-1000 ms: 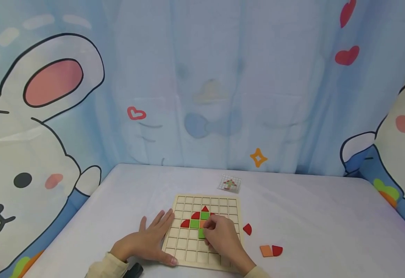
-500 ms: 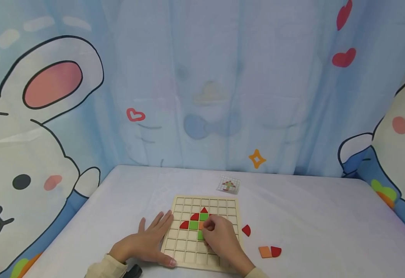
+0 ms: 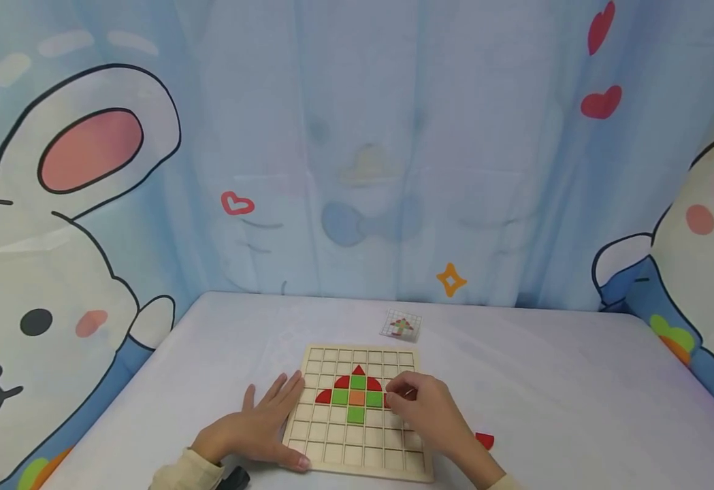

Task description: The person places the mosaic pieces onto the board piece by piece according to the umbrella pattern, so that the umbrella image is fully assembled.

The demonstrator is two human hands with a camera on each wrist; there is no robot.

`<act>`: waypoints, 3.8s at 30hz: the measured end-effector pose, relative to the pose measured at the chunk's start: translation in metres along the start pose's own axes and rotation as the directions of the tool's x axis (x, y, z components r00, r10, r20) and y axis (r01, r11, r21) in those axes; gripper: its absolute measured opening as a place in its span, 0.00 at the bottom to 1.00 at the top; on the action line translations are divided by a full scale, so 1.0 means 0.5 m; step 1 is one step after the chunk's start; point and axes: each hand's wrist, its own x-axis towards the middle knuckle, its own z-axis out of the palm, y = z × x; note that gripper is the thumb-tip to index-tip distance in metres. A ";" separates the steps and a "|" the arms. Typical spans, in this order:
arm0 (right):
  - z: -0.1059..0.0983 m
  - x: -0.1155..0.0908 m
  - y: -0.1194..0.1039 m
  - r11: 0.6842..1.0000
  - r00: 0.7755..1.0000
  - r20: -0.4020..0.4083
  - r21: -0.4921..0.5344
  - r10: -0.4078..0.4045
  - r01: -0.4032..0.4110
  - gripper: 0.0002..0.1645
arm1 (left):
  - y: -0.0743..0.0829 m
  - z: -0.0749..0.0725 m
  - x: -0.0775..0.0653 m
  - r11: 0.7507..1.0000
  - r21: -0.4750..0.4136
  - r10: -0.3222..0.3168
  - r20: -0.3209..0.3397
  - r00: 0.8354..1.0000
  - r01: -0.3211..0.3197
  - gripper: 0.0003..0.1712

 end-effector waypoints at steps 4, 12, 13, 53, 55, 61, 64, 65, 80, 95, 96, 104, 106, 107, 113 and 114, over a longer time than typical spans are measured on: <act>-0.044 -0.008 0.007 0.998 1.000 0.001 -0.060 0.006 -0.006 0.08 | 0.000 0.000 0.000 1.000 0.005 -0.007 0.004 1.000 0.007 0.78; -0.114 -0.024 0.040 0.966 0.999 0.019 -0.256 0.034 -0.028 0.07 | -0.001 -0.001 -0.001 1.000 -0.006 0.008 -0.004 1.000 -0.009 0.78; -0.120 -0.025 0.046 0.962 0.999 0.026 -0.271 0.038 -0.029 0.07 | 0.000 -0.001 -0.001 1.000 -0.008 0.011 -0.005 1.000 -0.011 0.78; -0.148 -0.034 0.123 0.882 0.956 0.288 -0.434 -0.055 0.182 0.10 | -0.002 -0.001 0.000 1.000 -0.027 0.014 -0.007 1.000 -0.014 0.77; -0.148 -0.034 0.121 0.895 0.956 0.285 -0.407 -0.068 0.185 0.08 | -0.003 -0.002 0.001 0.999 -0.028 0.015 0.002 1.000 -0.015 0.78; -0.142 -0.035 0.114 0.928 0.975 0.219 -0.354 -0.038 0.115 0.07 | -0.004 0.001 0.000 0.999 -0.031 0.013 -0.005 1.000 -0.013 0.78; -0.132 -0.034 0.107 0.950 0.984 0.177 -0.310 0.009 0.047 0.08 | -0.013 0.006 0.005 0.999 -0.045 0.021 -0.009 1.000 -0.022 0.79; -0.127 -0.032 0.104 0.956 0.987 0.155 -0.294 0.040 0.008 0.08 | -0.016 0.008 0.008 0.998 -0.053 0.027 -0.009 1.000 -0.027 0.80; -0.091 -0.029 0.085 0.995 0.977 0.212 0.078 0.037 -0.054 0.14 | -0.017 0.006 0.009 0.999 -0.036 0.032 -0.001 1.000 -0.032 0.80; -0.024 -0.014 0.045 0.977 0.966 0.251 0.184 0.062 -0.111 0.12 | -0.003 0.000 0.001 1.000 -0.020 0.005 -0.008 1.000 -0.005 0.76; -0.019 -0.013 0.043 0.974 0.964 0.256 0.193 0.066 -0.118 0.11 | -0.005 0.001 0.002 1.000 -0.023 0.005 -0.007 1.000 -0.005 0.76; 0.019 -0.006 0.030 0.974 0.961 0.271 0.201 0.048 -0.105 0.10 | -0.006 -0.002 0.003 0.999 -0.041 0.013 0.011 1.000 -0.012 0.78; 0.028 -0.004 0.028 0.974 0.961 0.274 0.203 0.040 -0.098 0.10 | -0.005 -0.002 0.001 0.999 -0.031 0.011 0.006 1.000 -0.011 0.77; 0.032 -0.003 0.027 0.976 0.961 0.273 0.197 0.041 -0.098 0.10 | -0.003 -0.002 0.001 0.999 -0.032 0.010 0.000 1.000 -0.010 0.77; 0.056 0.001 0.015 0.980 0.965 0.252 0.158 0.079 -0.122 0.08 | -0.001 0.000 0.000 1.000 -0.014 0.000 -0.009 1.000 -0.001 0.77; 0.059 0.001 0.013 0.980 0.965 0.250 0.157 0.080 -0.122 0.08 | -0.001 0.001 0.000 1.000 -0.014 0.000 -0.010 1.000 0.000 0.77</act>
